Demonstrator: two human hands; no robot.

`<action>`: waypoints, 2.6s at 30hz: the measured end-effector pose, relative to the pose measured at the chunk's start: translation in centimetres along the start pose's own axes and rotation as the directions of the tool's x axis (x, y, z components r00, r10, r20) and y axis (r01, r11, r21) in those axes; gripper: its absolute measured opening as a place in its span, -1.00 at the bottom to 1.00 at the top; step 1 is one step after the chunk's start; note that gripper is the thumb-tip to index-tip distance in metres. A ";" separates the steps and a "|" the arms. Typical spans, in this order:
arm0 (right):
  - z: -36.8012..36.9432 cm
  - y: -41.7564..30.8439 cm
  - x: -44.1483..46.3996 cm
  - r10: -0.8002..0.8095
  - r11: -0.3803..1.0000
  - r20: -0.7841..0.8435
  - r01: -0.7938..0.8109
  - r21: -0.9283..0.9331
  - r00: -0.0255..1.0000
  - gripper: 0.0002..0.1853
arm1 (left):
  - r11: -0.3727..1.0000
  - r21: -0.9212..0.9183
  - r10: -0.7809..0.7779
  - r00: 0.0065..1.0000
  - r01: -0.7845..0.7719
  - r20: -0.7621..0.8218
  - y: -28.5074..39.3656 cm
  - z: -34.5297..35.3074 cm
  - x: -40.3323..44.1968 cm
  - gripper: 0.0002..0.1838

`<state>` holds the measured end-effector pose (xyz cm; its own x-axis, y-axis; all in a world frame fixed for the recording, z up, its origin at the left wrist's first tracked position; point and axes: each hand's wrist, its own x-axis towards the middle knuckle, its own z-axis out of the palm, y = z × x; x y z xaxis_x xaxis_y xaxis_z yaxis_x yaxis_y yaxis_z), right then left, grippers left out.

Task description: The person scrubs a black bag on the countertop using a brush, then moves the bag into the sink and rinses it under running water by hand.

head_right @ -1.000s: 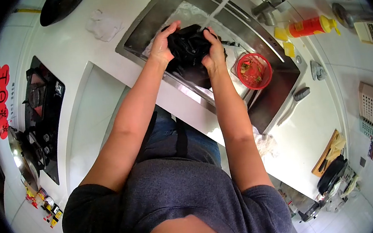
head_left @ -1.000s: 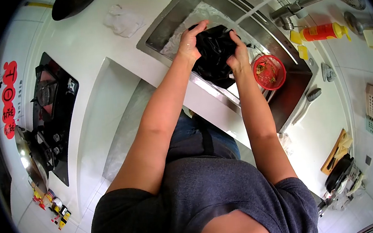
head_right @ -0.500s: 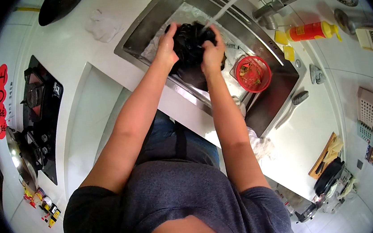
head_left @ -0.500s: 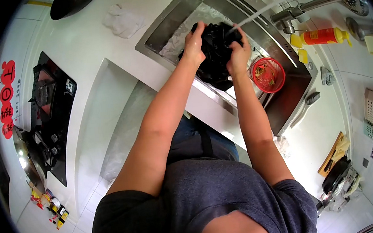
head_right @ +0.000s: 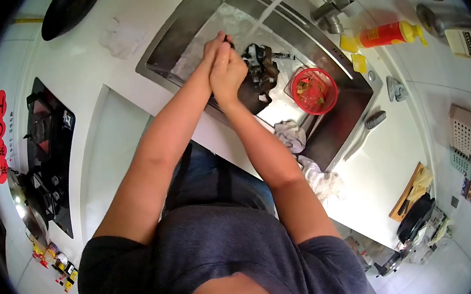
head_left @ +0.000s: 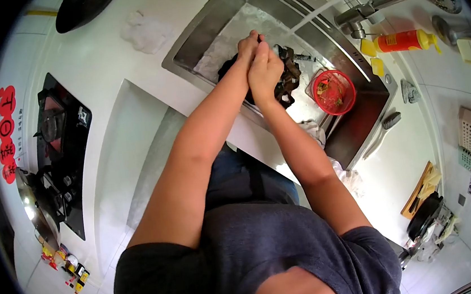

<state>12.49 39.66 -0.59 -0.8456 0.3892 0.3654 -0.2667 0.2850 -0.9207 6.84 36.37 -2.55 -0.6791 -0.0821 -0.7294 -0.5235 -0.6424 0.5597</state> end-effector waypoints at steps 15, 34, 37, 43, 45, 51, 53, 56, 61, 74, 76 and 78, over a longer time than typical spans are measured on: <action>-3.3 4.8 9.6 0.196 0.932 0.428 -0.304 0.198 0.882 -0.53 | 0.929 0.295 0.079 0.898 -0.224 0.433 5.7 0.0 -2.1 -0.48; 1.1 8.9 0.5 0.257 0.948 0.561 -0.318 0.011 0.787 -0.14 | 0.897 -0.422 0.156 0.796 0.134 0.584 13.2 8.8 -7.2 -0.68; -1.3 7.9 2.0 0.448 0.872 0.492 -0.487 -0.054 0.747 -0.60 | 0.924 -0.382 0.223 0.787 0.018 0.575 15.6 7.7 -9.9 -0.67; -10.4 7.8 6.2 0.420 0.897 0.541 -0.424 -0.125 0.729 -0.50 | 0.934 0.032 0.285 0.795 -0.356 0.536 17.8 -1.2 -4.3 -0.67; -12.4 7.2 7.7 0.466 0.867 0.566 -0.477 -0.141 0.680 -0.46 | 0.922 0.097 0.309 0.863 -0.375 0.401 15.8 -2.7 -3.9 -0.64; -15.1 -0.1 10.5 0.411 0.860 0.689 -0.504 -0.076 0.597 -0.07 | 0.998 -0.034 0.058 0.935 -0.049 0.349 9.9 -6.0 1.5 -0.56; -15.8 -2.0 10.9 0.381 0.859 0.754 -0.507 -0.075 0.535 0.05 | 0.996 -0.089 0.051 0.948 -0.024 0.313 8.7 -5.5 -0.7 -0.59; -16.1 -2.2 11.0 0.433 0.828 0.717 -0.555 -0.078 0.546 -0.05 | 0.988 -0.151 0.111 0.881 -0.045 0.460 6.6 -7.1 3.3 -0.64; -15.9 -1.6 10.3 0.431 0.894 0.638 -0.397 -0.208 0.638 -0.22 | 0.986 -0.160 0.088 0.938 -0.035 0.335 4.4 -5.9 3.4 -0.62; -15.1 -4.8 8.9 0.576 0.769 0.507 -0.635 -0.071 0.641 -0.48 | 0.991 -0.114 0.098 0.951 -0.067 0.295 1.1 -2.0 0.9 -0.67; -14.7 -5.3 9.0 0.554 0.811 0.486 -0.571 -0.129 0.676 -0.49 | 0.986 -0.151 0.108 0.951 -0.066 0.288 1.4 -2.2 1.6 -0.65; -14.7 -5.2 8.9 0.562 0.805 0.473 -0.581 -0.122 0.679 -0.51 | 0.980 -0.188 0.116 0.953 -0.065 0.280 1.8 -2.6 2.5 -0.60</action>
<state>13.11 54.48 9.46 -0.9425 0.0101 -0.3341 0.3331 0.1104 -0.9364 5.51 32.99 -4.40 -0.8522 0.0606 -0.5196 -0.3728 -0.7672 0.5219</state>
